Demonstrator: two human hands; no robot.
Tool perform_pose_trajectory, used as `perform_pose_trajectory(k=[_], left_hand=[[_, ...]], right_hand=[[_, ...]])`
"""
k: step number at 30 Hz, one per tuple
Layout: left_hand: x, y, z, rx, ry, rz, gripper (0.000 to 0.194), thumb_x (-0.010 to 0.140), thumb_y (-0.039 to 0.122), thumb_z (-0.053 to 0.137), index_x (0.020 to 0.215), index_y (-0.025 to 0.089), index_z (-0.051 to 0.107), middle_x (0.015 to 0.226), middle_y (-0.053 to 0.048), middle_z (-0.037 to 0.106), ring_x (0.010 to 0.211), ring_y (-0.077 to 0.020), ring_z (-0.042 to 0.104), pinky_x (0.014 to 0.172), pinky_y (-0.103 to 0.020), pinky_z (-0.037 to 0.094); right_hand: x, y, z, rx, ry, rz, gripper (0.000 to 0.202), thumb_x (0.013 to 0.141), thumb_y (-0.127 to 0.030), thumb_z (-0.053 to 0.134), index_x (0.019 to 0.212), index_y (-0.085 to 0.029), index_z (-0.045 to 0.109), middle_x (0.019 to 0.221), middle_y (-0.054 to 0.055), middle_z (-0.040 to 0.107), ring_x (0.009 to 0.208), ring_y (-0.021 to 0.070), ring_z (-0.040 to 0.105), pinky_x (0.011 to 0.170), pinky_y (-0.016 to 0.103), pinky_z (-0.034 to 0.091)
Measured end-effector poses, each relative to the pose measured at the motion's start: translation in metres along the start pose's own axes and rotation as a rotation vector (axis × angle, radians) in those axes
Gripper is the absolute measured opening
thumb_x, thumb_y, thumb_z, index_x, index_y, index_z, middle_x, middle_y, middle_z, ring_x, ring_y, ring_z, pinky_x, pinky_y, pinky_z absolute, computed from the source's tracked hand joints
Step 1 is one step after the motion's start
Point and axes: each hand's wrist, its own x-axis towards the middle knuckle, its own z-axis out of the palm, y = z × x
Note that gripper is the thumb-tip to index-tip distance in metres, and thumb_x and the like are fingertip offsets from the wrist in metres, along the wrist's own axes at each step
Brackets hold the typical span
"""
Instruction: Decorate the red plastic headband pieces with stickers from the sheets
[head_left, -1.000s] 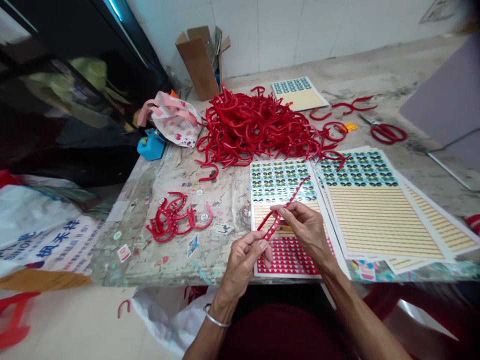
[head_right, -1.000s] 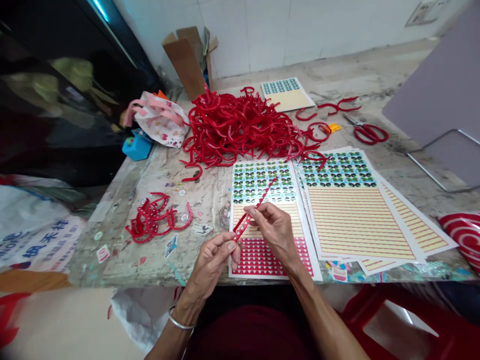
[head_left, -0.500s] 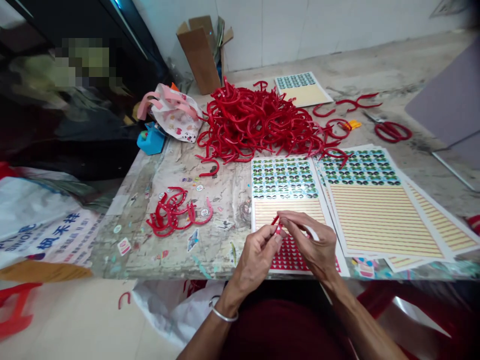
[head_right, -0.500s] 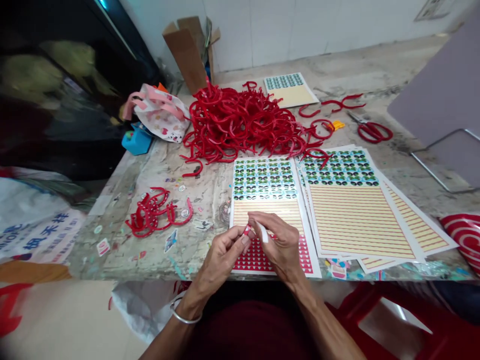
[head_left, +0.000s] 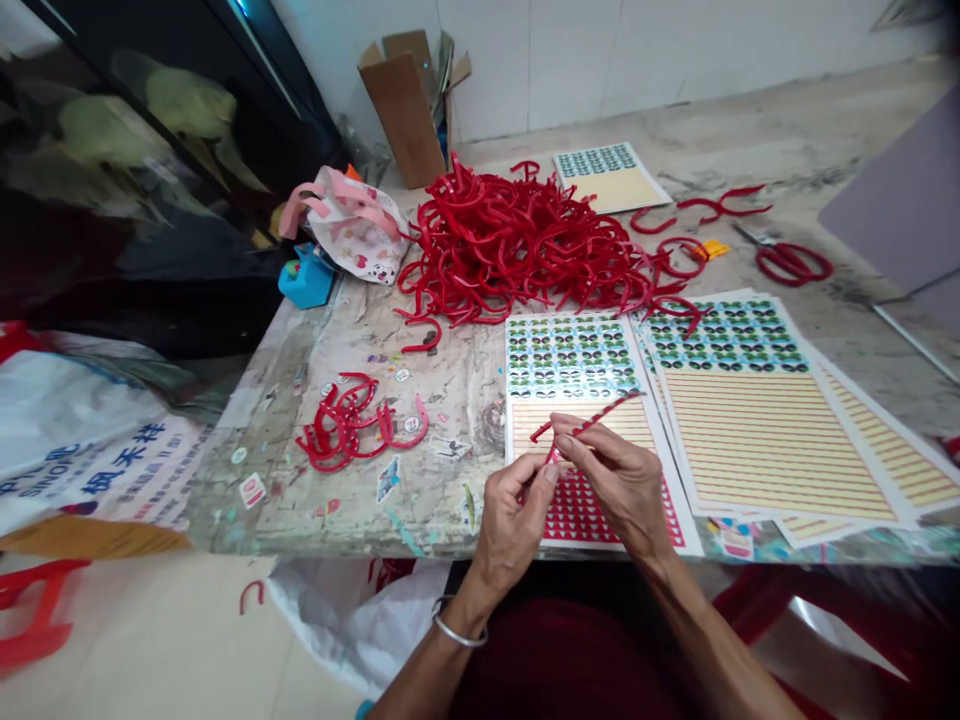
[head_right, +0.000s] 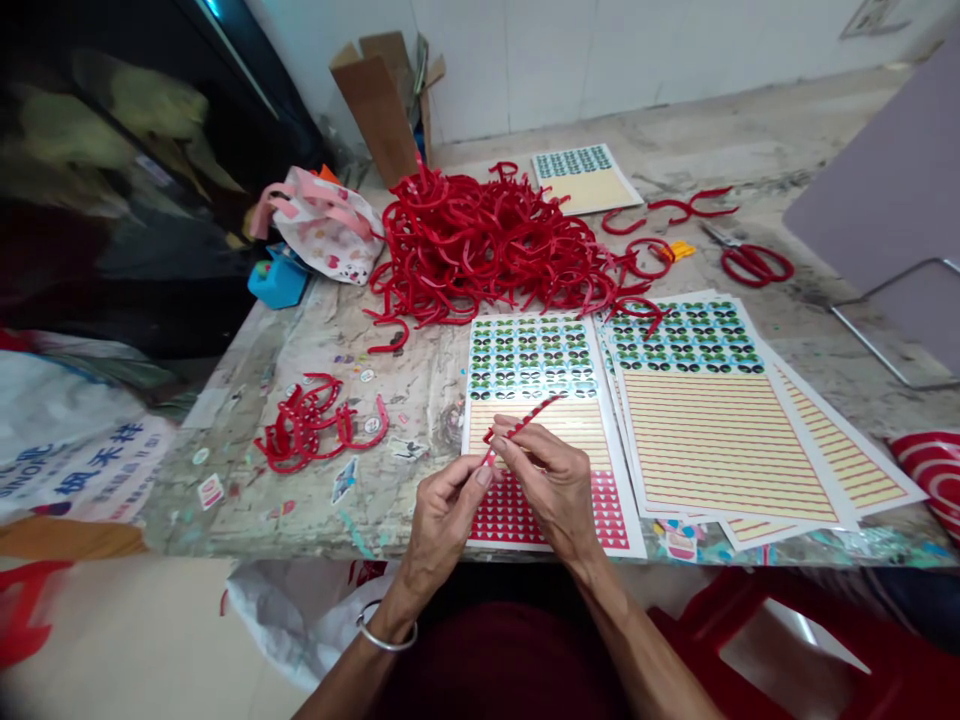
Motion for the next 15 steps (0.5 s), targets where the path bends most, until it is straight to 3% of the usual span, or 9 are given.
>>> perform_pose_trajectory(k=[10,15], left_hand=[[-0.0004,-0.0038,-0.0031,-0.083,-0.008,-0.057,0.026,0.086,0.034,0.049,0.082,0.014,0.064,0.068,0.0,0.053,0.066,-0.0124,0.045,0.064,-0.023,0.036],[0.0055,-0.0061,-0.0026,-0.199,-0.134,-0.118,0.019,0.085,0.029,0.051,0.077,0.014,0.059,0.066,0.0,0.052,0.062,-0.0111,0.045,0.064,-0.024,0.036]], right_hand=[[0.001,-0.0012,0.0013,-0.055,-0.003,-0.006,0.009,0.079,-0.023,0.063,0.081,-0.023,0.072,0.097,0.005,0.071,0.089,0.0205,0.067,0.079,0.033,0.054],[0.0002,0.0031,-0.0011,-0.146,-0.03,-0.087,0.011,0.08,-0.022,0.061,0.08,-0.023,0.072,0.091,0.004,0.072,0.084,0.0199,0.068,0.074,0.032,0.055]])
